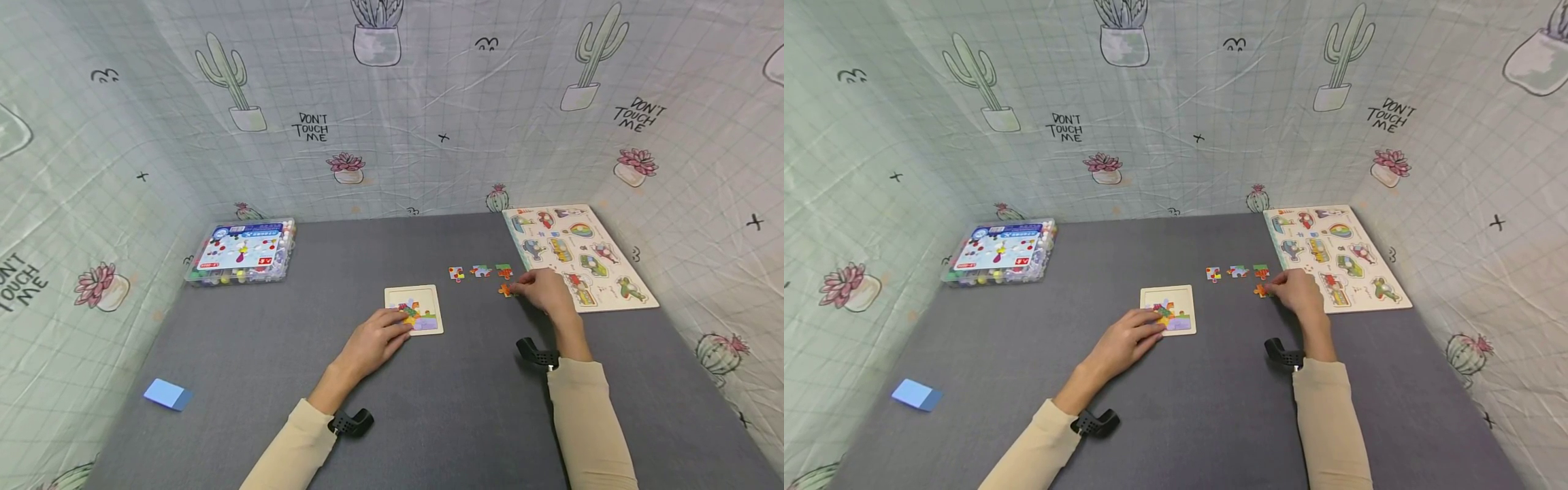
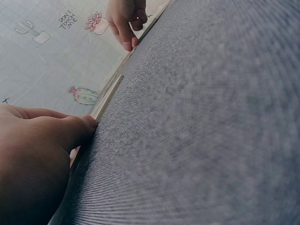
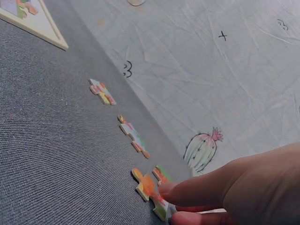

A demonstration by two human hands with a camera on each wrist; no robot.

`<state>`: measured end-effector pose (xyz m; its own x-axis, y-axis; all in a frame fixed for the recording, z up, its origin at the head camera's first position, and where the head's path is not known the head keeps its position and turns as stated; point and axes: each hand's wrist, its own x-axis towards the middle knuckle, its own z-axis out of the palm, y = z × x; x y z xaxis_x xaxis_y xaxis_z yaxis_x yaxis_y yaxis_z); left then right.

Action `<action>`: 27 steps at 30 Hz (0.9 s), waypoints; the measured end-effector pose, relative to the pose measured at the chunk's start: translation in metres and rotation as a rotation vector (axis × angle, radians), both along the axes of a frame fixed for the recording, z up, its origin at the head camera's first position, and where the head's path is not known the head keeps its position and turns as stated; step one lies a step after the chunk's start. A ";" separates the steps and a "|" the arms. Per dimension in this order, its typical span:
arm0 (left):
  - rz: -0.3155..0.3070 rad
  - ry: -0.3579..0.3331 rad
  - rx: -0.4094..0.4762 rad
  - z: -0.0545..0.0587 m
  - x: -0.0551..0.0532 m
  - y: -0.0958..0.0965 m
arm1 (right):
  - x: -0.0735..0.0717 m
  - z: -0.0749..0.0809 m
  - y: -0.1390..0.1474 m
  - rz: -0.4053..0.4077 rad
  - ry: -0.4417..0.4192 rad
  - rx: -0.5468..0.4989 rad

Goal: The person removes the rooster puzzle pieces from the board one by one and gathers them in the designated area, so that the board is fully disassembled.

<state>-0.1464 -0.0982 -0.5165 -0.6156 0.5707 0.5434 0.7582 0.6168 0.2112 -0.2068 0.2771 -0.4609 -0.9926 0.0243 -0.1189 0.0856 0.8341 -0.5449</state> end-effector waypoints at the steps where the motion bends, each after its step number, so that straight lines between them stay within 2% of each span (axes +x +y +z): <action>1: 0.001 -0.004 -0.002 0.000 0.000 0.000 | 0.000 0.000 0.000 0.004 -0.009 -0.001; 6: 0.003 -0.020 -0.010 0.001 0.000 0.000 | 0.000 -0.001 -0.001 0.025 -0.035 -0.016; 21: 0.002 -0.038 -0.024 0.000 0.000 -0.001 | 0.000 0.000 0.000 0.023 -0.026 0.017; 27: 0.002 -0.019 -0.013 0.000 0.000 0.000 | -0.001 -0.001 0.000 0.025 -0.021 0.014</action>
<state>-0.1463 -0.0985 -0.5162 -0.6267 0.5763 0.5245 0.7531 0.6208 0.2177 -0.2081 0.2774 -0.4617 -0.9902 0.0016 -0.1398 0.0763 0.8438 -0.5312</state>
